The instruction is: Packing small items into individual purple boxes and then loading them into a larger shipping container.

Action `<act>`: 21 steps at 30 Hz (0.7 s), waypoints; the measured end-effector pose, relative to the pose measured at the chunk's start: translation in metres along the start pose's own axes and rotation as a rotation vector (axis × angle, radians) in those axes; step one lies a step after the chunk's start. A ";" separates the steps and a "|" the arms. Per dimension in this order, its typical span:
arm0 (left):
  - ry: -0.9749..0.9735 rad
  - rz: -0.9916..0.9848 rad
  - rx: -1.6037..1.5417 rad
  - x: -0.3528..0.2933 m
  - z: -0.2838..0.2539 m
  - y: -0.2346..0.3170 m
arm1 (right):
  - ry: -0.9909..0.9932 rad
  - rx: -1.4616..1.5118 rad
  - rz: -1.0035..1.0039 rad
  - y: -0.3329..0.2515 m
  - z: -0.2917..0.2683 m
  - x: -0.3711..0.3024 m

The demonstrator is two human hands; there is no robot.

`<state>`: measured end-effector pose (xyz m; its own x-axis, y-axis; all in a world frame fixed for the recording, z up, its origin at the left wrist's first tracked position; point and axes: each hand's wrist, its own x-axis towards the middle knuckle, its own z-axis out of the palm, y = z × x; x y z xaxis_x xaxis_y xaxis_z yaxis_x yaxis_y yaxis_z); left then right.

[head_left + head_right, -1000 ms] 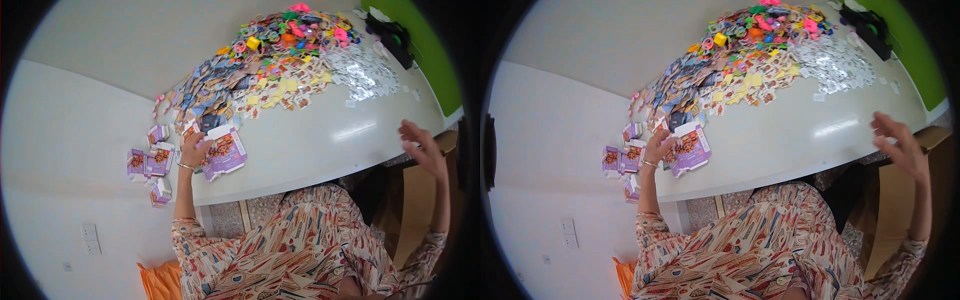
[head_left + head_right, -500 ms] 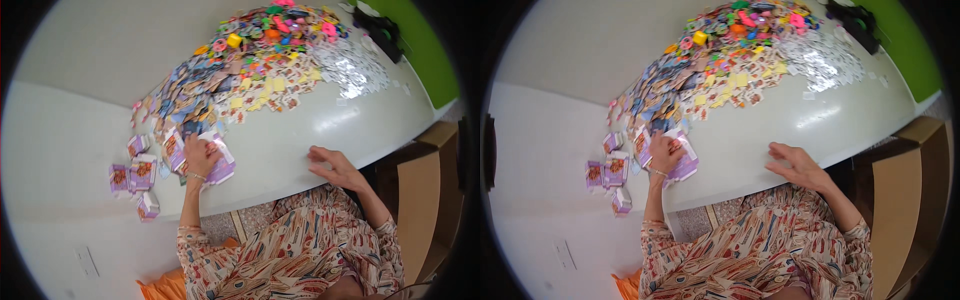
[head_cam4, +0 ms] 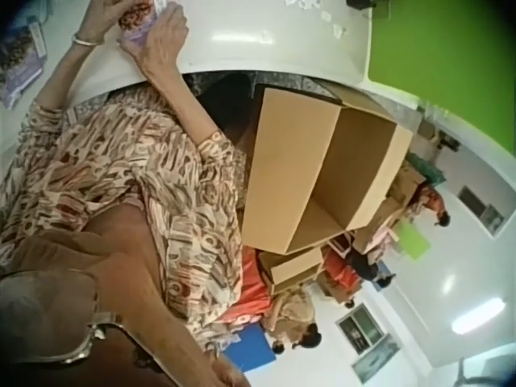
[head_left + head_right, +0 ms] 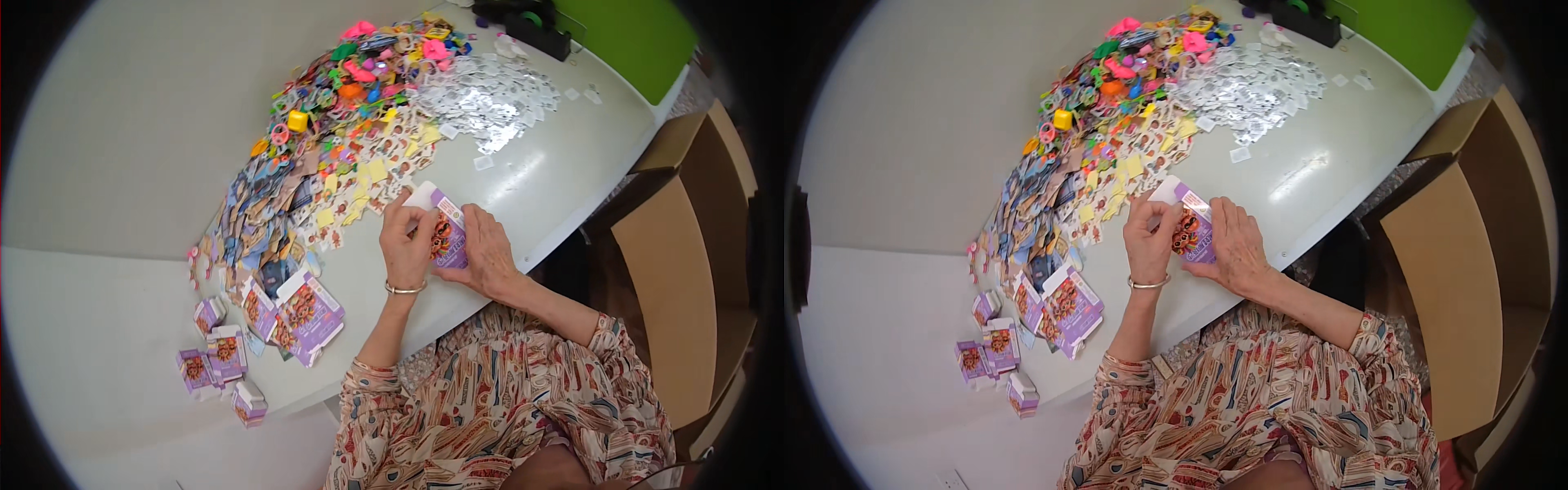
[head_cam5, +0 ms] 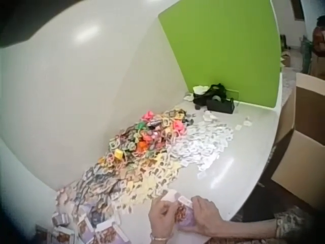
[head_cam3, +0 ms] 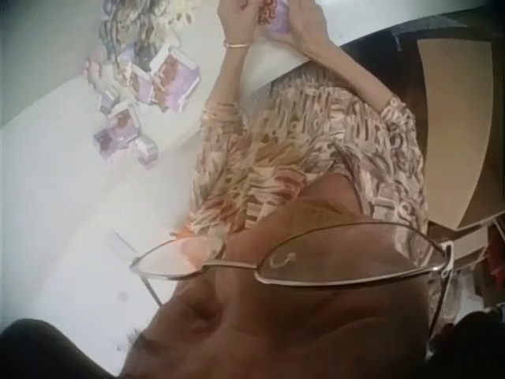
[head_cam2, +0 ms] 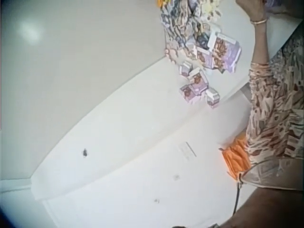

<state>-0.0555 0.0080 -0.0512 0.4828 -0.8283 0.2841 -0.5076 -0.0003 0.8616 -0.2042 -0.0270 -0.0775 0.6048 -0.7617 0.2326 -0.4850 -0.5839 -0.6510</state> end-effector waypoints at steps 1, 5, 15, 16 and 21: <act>-0.011 0.004 -0.006 -0.001 0.003 0.002 | 0.006 -0.005 0.010 0.003 -0.005 0.000; -0.130 -0.078 -0.200 -0.004 -0.001 -0.004 | -0.094 0.086 0.099 0.011 -0.020 0.003; -0.183 -0.433 -0.756 -0.019 -0.017 0.008 | -0.266 0.496 0.156 0.028 -0.034 0.011; -0.184 -0.431 -0.755 -0.019 -0.016 0.007 | -0.264 0.496 0.156 0.028 -0.035 0.011; -0.188 -0.231 -0.559 -0.021 -0.009 -0.003 | -0.429 0.995 0.420 0.026 -0.040 0.010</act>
<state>-0.0576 0.0306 -0.0562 0.3759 -0.9262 0.0301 0.0688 0.0603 0.9958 -0.2360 -0.0615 -0.0626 0.7706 -0.5742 -0.2766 -0.1032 0.3159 -0.9432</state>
